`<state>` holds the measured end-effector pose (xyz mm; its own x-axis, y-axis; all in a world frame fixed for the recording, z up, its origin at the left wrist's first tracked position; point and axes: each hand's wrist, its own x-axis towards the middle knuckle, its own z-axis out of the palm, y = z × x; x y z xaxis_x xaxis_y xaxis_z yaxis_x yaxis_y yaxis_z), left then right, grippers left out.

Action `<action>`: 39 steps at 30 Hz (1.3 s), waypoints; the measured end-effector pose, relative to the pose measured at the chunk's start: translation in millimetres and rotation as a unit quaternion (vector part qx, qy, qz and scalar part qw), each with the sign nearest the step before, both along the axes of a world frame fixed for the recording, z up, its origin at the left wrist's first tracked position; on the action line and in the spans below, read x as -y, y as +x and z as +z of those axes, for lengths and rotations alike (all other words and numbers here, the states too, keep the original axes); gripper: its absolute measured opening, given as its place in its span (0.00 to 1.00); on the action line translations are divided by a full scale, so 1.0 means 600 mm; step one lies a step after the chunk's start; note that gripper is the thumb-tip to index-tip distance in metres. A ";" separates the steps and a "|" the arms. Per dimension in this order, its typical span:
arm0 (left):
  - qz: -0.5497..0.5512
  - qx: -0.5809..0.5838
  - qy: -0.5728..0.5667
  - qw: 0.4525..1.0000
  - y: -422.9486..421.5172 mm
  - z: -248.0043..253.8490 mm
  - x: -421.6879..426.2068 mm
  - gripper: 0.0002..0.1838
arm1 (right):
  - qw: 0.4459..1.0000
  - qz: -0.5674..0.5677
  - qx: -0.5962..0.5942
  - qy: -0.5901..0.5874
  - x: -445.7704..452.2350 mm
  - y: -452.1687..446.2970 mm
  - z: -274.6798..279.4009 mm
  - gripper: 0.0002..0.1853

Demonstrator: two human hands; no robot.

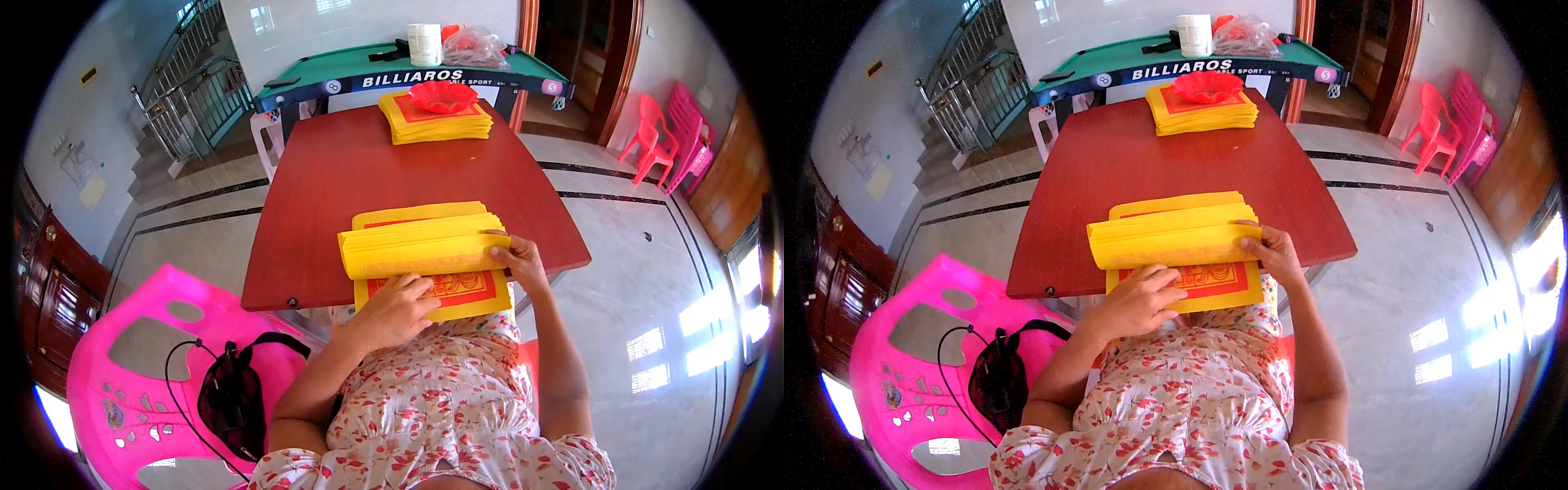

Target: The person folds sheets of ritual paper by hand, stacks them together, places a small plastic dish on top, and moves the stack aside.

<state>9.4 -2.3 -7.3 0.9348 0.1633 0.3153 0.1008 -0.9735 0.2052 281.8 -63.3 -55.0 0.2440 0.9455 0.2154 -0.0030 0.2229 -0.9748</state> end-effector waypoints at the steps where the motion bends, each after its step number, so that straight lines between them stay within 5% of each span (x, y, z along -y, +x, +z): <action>1: 0.009 -0.008 0.002 1.000 0.000 0.000 0.003 0.18 | 1.000 -0.004 0.008 -0.009 0.002 -0.001 0.004 0.17; 12: 0.038 -0.062 0.002 0.997 -0.002 -0.015 -0.002 0.28 | 0.999 -0.022 0.029 -0.002 0.002 -0.005 0.001 0.18; 27: 0.024 -0.060 -0.015 0.998 -0.005 -0.019 -0.011 0.26 | 0.999 -0.027 0.027 -0.013 0.003 -0.005 0.005 0.18; 39: 0.017 -0.023 -0.011 1.000 -0.002 -0.022 -0.015 0.15 | 1.000 -0.013 0.012 0.005 0.000 -0.003 -0.002 0.17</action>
